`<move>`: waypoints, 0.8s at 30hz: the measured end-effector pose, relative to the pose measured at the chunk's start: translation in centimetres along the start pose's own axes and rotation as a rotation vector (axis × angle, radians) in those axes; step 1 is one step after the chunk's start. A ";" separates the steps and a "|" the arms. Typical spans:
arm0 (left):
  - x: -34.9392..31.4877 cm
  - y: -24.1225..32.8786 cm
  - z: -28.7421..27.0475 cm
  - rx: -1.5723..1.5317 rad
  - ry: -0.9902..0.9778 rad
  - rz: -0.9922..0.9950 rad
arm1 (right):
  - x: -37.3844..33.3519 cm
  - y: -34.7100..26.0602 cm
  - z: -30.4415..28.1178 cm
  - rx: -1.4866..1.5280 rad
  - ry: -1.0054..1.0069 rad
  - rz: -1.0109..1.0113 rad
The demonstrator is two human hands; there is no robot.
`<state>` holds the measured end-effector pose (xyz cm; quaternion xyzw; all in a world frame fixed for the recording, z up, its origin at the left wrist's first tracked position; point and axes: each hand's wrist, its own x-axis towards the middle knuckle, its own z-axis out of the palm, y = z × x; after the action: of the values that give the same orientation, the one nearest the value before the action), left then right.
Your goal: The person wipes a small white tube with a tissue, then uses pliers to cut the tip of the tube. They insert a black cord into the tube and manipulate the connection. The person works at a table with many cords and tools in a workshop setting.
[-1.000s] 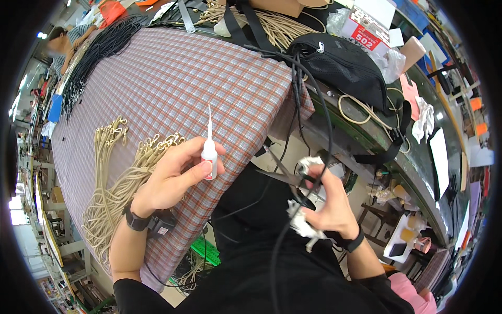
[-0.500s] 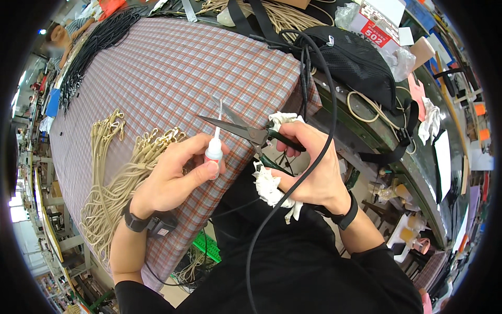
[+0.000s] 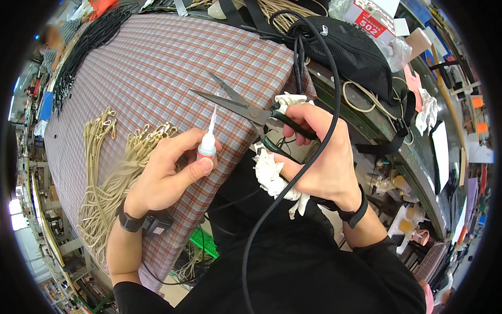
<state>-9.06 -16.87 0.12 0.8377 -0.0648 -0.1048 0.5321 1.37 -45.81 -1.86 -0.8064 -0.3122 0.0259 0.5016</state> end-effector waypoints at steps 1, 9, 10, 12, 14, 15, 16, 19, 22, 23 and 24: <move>0.1 0.0 0.0 -0.002 -0.002 0.002 | 0.0 0.1 -0.1 0.007 0.017 0.005; 0.0 0.3 0.2 0.032 0.026 -0.004 | 0.1 -0.5 -0.9 -0.044 -0.024 -0.016; 0.0 0.3 0.3 0.040 0.037 0.005 | 0.1 -0.6 -0.7 -0.036 -0.026 -0.019; 0.1 0.7 0.3 0.102 0.058 0.021 | -0.1 -0.5 -0.8 -0.056 -0.023 -0.013; 0.0 0.8 0.6 0.143 0.102 0.028 | -0.5 0.0 -1.1 -0.047 -0.024 0.026; -0.1 0.9 0.8 0.155 0.135 0.030 | -0.8 0.4 -1.2 -0.043 -0.024 0.045; -0.1 0.9 1.1 0.164 0.168 0.031 | -1.2 0.8 -1.2 -0.007 -0.021 0.080; -0.1 1.3 1.4 0.201 0.254 0.045 | -2.5 1.9 -1.4 -0.003 -0.006 0.225; 0.0 1.5 1.8 0.220 0.236 0.045 | -3.5 2.3 -1.5 0.021 -0.030 0.209; 0.1 1.7 2.0 0.228 0.229 0.057 | -3.7 2.3 -1.5 0.032 -0.035 0.192; 0.1 1.9 2.2 0.227 0.220 0.056 | -3.7 2.3 -1.3 0.029 -0.036 0.107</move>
<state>-9.44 -19.61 0.92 0.8967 -0.0409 0.0105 0.4406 0.02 -49.51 -4.11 -0.8141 -0.2771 0.0720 0.5052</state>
